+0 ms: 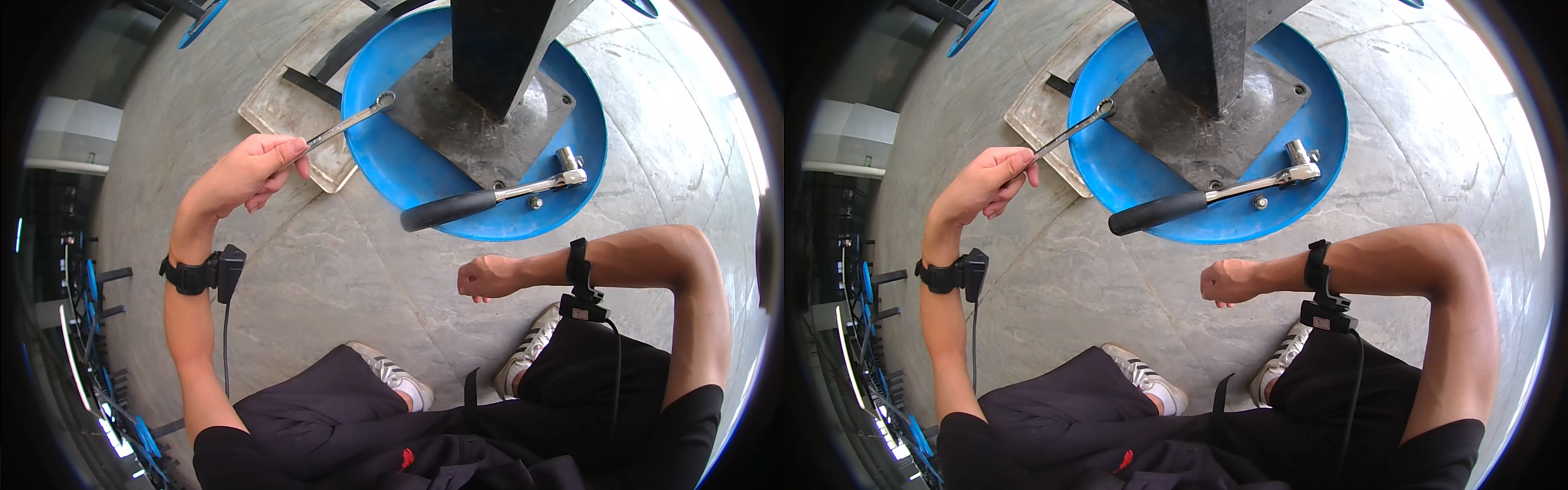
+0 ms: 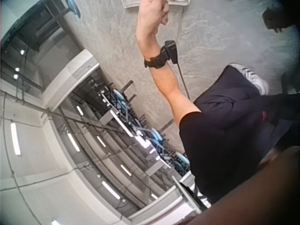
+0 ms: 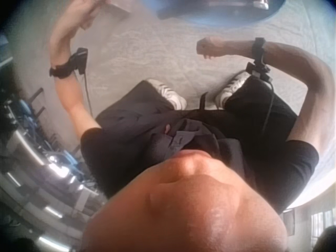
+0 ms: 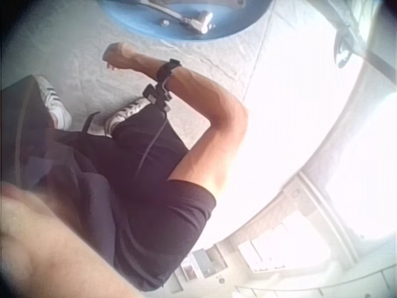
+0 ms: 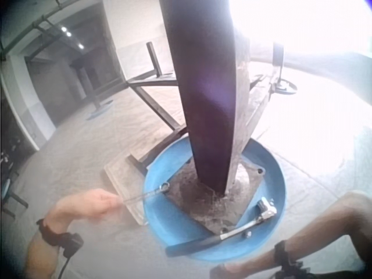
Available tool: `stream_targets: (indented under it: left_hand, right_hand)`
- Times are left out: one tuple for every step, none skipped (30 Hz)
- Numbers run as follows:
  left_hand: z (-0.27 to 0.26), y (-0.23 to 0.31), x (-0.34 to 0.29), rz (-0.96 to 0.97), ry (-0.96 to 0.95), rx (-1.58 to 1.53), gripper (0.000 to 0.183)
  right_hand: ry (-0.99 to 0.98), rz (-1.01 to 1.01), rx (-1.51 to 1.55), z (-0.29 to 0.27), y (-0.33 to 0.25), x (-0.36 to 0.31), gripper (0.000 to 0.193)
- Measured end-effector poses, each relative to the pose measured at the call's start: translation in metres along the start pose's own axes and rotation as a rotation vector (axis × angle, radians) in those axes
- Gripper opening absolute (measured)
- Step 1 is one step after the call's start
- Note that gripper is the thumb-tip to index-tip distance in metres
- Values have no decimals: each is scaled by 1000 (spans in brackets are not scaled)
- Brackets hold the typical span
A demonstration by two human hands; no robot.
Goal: The person manipulates mechanical components beneath a metal structure by hand, using a combination wrench and a socket wrench to alter the tightness of a bolt assembly over several attempts before walking across the room to configure another mechanical joint.
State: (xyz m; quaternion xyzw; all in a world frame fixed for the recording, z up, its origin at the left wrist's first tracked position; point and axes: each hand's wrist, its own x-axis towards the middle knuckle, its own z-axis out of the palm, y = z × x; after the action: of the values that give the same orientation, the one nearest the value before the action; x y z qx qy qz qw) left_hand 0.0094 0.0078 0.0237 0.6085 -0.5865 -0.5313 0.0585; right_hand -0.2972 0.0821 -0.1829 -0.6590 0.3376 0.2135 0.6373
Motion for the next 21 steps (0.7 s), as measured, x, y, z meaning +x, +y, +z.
stream_targets:
  left_hand:
    - [4, 0, -1, -1, -68, -45, 36]
    - [9, 0, -3, -3, -136, -90, 36]
    - [14, 2, -5, -27, -204, -63, 34]
    - [21, 4, -6, -26, -204, -65, 34]
    - [29, 6, -7, -6, -256, -141, 32]
    - [38, 9, -9, 13, -306, -216, 31]
    - [49, 11, -11, 14, -306, -218, 31]
    - [60, 13, -12, 30, -304, -327, 28]
    - [71, 17, -14, 45, -303, -434, 26]
    - [81, 21, -19, 44, -302, -435, 26]
    - [90, 28, -25, 37, -247, -579, 25]
    - [95, 35, -31, 29, -187, -722, 24]
    - [95, 43, -36, 2, -174, -780, 26]
    - [95, 44, -41, 0, -173, -779, 26]
    - [94, 44, -46, 104, -227, -764, 27]
    - [93, 44, -48, 209, -281, -746, 28]
    - [92, 43, -47, 264, -230, -752, 30]
    - [87, 42, -45, 266, -233, -753, 30]
    - [75, 41, -40, 289, -211, -673, 32]
    - [63, 40, -34, 311, -189, -593, 36]
    - [50, 39, -29, 268, -118, -396, 36]
  right_hand:
    - [1, -2, -8, 0, -1, 0, 32]
    - [1, -2, -9, 0, -1, 1, 32]
    - [-1, 0, -12, 0, 0, 1, 32]
    - [-3, 2, -14, 0, 0, 2, 32]
    - [-4, 2, -16, 1, 0, 1, 32]
    - [-1, -2, -20, 1, -1, 0, 32]
    - [3, 0, -22, 1, -1, -1, 32]
    - [3, 2, -23, 1, 0, 0, 32]
    - [4, 6, -16, 1, 1, -1, 32]
    - [3, 7, -10, 1, 1, -1, 32]
    - [2, 7, -10, 1, 1, -1, 32]
    - [-1, 11, -6, 0, 0, -1, 32]
    - [-4, 15, -2, 0, -1, 0, 32]
    - [-5, 13, -2, 0, -1, 1, 32]
    - [-5, 3, -7, 0, -2, 2, 31]
    - [-4, -7, -12, 1, -2, 3, 31]
    - [-3, -8, -10, 1, -2, 4, 31]
    - [-2, -3, -11, 1, 0, 3, 31]
    - [1, 1, -12, 0, 2, 3, 31]
    - [5, 5, -10, 0, 5, 3, 31]
    - [4, -11, -13, -1, 6, 3, 31]
